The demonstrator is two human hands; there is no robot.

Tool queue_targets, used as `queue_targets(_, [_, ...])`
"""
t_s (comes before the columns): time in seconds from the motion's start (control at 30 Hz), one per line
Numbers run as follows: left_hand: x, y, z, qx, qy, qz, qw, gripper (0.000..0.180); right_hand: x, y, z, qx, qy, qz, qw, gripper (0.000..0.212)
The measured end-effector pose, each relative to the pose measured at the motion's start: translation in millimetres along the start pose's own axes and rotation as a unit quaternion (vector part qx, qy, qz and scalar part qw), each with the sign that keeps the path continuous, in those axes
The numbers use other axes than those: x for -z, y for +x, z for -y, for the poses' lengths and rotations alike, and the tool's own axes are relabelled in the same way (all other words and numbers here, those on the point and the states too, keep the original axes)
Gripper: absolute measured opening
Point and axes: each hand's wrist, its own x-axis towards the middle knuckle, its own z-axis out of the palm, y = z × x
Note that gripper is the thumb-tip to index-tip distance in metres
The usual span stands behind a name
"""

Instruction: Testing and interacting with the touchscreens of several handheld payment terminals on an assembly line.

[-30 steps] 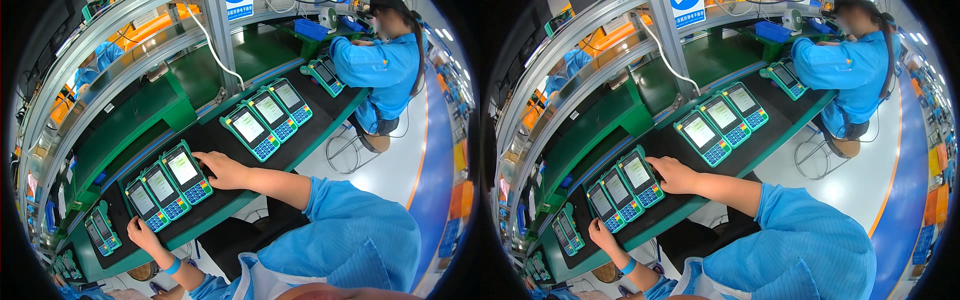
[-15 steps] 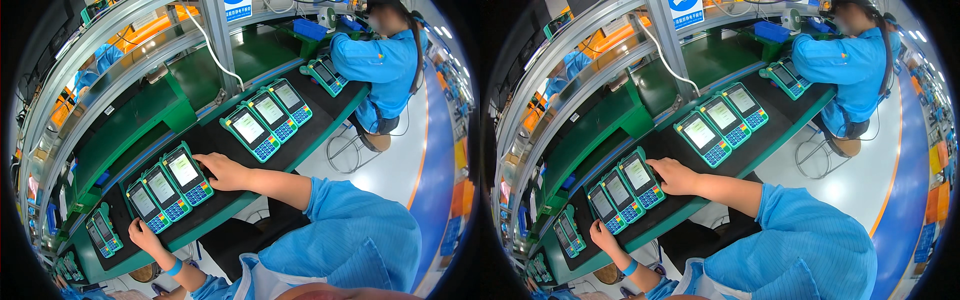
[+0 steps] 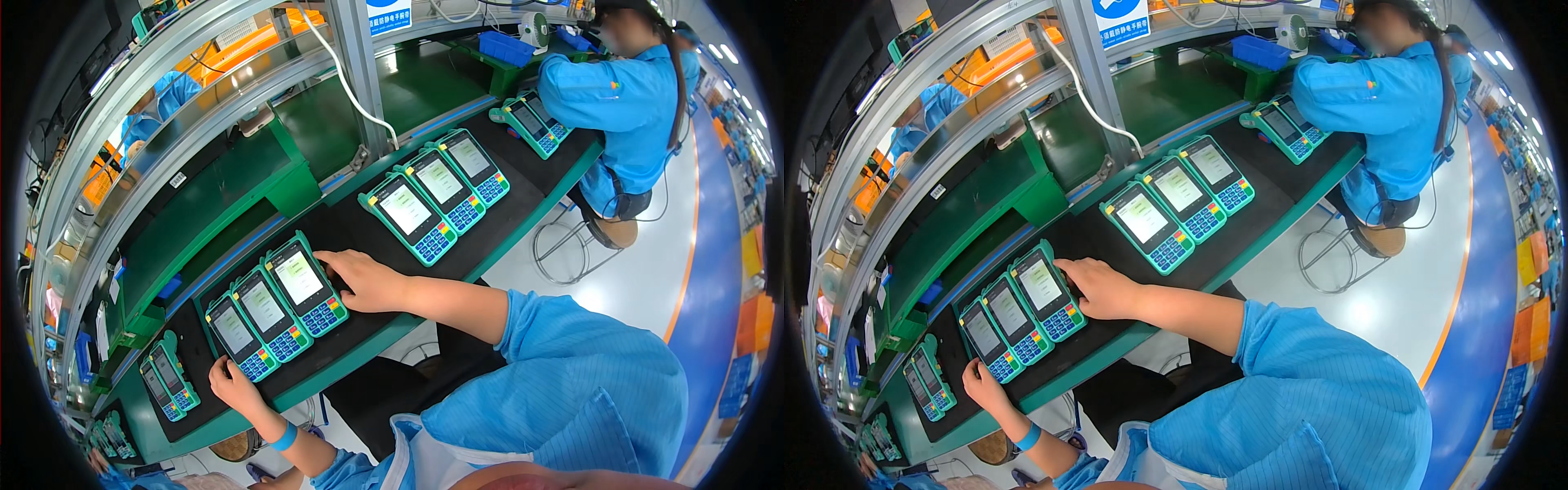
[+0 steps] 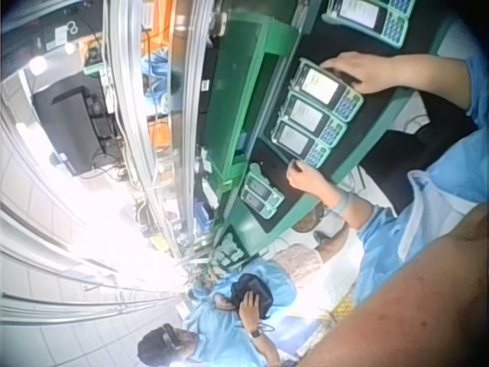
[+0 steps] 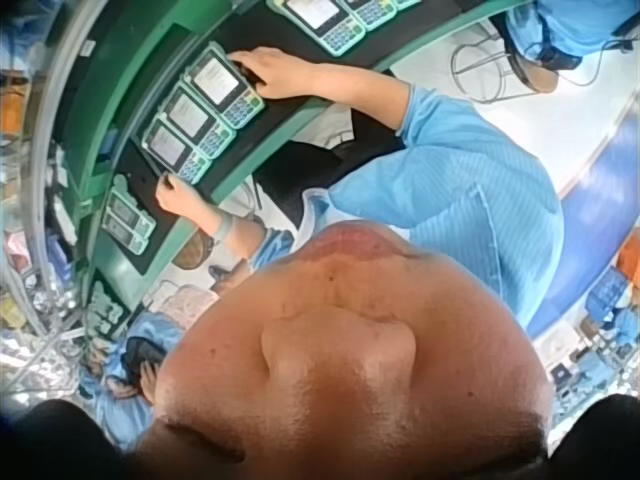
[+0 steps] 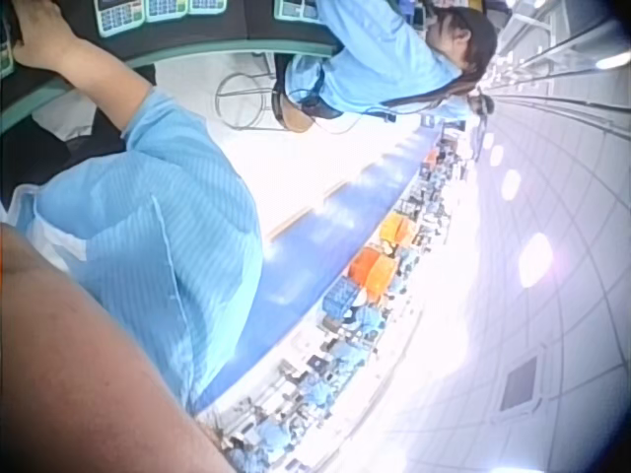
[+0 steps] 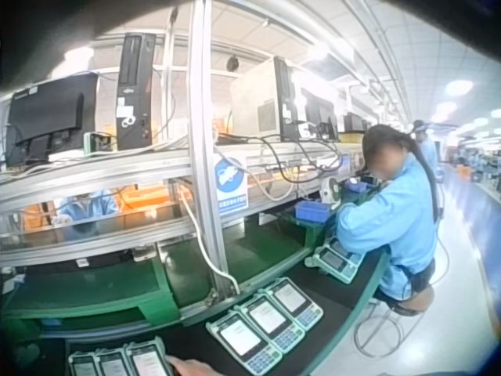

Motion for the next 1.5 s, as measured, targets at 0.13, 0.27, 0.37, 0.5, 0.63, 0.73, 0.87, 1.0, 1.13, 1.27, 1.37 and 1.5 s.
queue_targets(0.13, [-1.1, 0.1, 3.4, -0.017, 0.006, -0.014, 1.000, 0.023, -3.0, -0.4, -1.9, 0.024, -0.003, -0.028, 0.999, 0.071])
queue_targets(0.27, [-0.1, 0.7, 2.3, 0.014, -0.016, 0.014, 1.000, 0.023, 2.6, 0.1, 2.5, -0.015, 0.002, 0.014, 1.000, 0.074])
queue_targets(0.37, [0.1, 0.3, 2.3, 0.010, -0.011, 0.011, 1.000, 0.023, 2.5, 0.2, 2.5, -0.014, 0.003, 0.014, 1.000, 0.073])
queue_targets(0.5, [0.3, -0.2, -1.0, 0.003, -0.013, 0.004, 1.000, 0.023, 0.7, 0.0, 0.4, 0.002, 0.004, -0.005, 1.000, 0.071])
queue_targets(0.63, [0.1, -0.6, 2.9, 0.001, -0.009, 0.004, 1.000, 0.024, -1.1, -0.7, 1.6, 0.011, 0.012, -0.024, 1.000, 0.069])
queue_targets(0.73, [-3.9, 1.3, 4.0, -0.005, -0.013, 0.010, 1.000, 0.024, 1.7, -1.2, 2.5, 0.012, 0.007, -0.035, 0.999, 0.068])
queue_targets(0.87, [-5.7, 4.2, 13.0, -0.024, 0.012, 0.018, 0.999, 0.026, -1.5, -0.6, -2.5, 0.014, 0.011, -0.041, 0.999, 0.068])
queue_targets(1.0, [-6.8, 6.7, 32.0, -0.028, 0.026, 0.019, 0.999, 0.027, -3.7, 2.1, -0.1, 0.022, 0.030, -0.025, 0.999, 0.067])
queue_targets(1.13, [-10.9, 7.2, 26.3, -0.021, 0.024, 0.027, 0.999, 0.028, -6.9, 0.8, -9.1, 0.033, 0.015, -0.046, 0.998, 0.069])
queue_targets(1.27, [-10.3, 8.3, 26.2, -0.012, 0.020, 0.033, 0.999, 0.029, -4.3, -0.1, -6.0, 0.021, 0.019, -0.032, 0.999, 0.068])
queue_targets(1.37, [-10.0, 8.5, 29.8, -0.005, 0.012, 0.036, 0.999, 0.029, -6.7, 1.0, -7.4, 0.017, 0.023, -0.025, 0.999, 0.068])
queue_targets(1.5, [-11.4, 8.9, 32.1, -0.004, 0.013, 0.034, 0.999, 0.028, -6.3, 0.4, -6.5, 0.023, 0.027, -0.032, 0.999, 0.067])
